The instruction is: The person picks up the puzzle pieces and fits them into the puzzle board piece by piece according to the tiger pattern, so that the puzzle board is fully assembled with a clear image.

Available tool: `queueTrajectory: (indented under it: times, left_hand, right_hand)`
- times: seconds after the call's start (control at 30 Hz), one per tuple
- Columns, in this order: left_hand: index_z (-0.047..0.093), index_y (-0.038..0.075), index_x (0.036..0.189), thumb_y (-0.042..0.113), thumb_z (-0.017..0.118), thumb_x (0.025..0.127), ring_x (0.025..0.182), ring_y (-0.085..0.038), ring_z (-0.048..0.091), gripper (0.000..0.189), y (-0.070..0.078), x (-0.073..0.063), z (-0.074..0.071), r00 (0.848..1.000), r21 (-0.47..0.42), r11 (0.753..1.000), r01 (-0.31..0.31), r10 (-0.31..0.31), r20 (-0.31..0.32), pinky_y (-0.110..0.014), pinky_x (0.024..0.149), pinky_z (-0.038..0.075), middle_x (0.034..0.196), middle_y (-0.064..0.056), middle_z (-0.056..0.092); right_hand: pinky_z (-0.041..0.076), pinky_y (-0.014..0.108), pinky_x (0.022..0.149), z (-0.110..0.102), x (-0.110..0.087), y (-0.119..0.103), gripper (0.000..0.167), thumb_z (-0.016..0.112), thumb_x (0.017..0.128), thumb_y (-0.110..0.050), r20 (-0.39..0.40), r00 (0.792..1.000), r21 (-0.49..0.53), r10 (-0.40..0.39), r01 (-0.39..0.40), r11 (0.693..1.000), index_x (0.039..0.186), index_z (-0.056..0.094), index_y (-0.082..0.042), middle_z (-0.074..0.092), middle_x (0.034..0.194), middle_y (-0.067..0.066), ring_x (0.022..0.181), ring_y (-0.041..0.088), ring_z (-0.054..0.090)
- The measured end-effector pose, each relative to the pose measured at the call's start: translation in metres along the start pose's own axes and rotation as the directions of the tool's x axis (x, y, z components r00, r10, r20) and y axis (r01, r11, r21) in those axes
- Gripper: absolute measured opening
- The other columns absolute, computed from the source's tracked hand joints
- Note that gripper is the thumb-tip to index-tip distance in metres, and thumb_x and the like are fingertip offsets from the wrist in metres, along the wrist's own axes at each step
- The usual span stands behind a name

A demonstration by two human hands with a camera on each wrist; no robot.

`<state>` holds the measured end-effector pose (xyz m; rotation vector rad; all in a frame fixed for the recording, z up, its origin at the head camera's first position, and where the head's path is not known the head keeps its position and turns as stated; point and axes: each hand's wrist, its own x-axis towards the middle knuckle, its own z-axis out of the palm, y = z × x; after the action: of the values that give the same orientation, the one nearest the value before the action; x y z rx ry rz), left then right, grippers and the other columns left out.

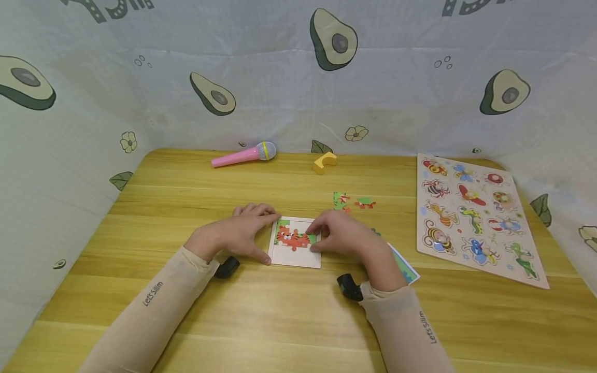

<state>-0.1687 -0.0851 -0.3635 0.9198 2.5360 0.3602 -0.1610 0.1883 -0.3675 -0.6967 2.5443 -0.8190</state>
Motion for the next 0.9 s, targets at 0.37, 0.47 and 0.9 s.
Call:
queueTrajectory:
  times: [0.37,0.47,0.9]
  left_hand:
    - [0.035,0.015,0.158,0.05,0.084,0.078,0.14,-0.024,0.025,0.1,0.0004,-0.0009,-0.0011,1.0,-0.017,1.0,-0.002,0.002,0.0,-0.049,0.112,0.017,0.157,-0.001,0.03]
    - [0.035,0.015,0.158,0.051,0.084,0.078,0.14,-0.024,0.025,0.1,0.0,-0.0006,-0.0011,1.0,-0.01,1.0,-0.004,0.004,0.001,-0.048,0.111,0.018,0.157,-0.001,0.03]
    - [0.035,0.015,0.158,0.051,0.084,0.078,0.14,-0.024,0.025,0.101,-0.0003,0.0,-0.0017,1.0,-0.008,1.0,-0.007,0.007,-0.003,-0.047,0.111,0.018,0.157,0.0,0.03]
  right_hand:
    - [0.049,0.036,0.076,0.0002,-0.0008,-0.0031,0.026,0.084,0.084,-0.024,0.0,1.0,0.004,0.018,-0.018,1.0,0.106,0.077,-0.012,0.065,0.099,-0.002,0.085,0.018,0.055]
    - [0.049,0.036,0.075,0.0011,-0.0004,-0.004,0.019,0.081,0.087,-0.022,-0.003,1.0,0.012,0.01,-0.01,1.0,0.105,0.078,-0.014,0.064,0.097,-0.002,0.084,0.018,0.055]
    - [0.047,0.034,0.071,0.0033,0.0042,-0.0083,0.009,0.078,0.089,-0.017,-0.011,1.0,-0.02,0.002,-0.002,1.0,0.098,0.079,-0.015,0.063,0.093,0.0,0.081,0.017,0.054]
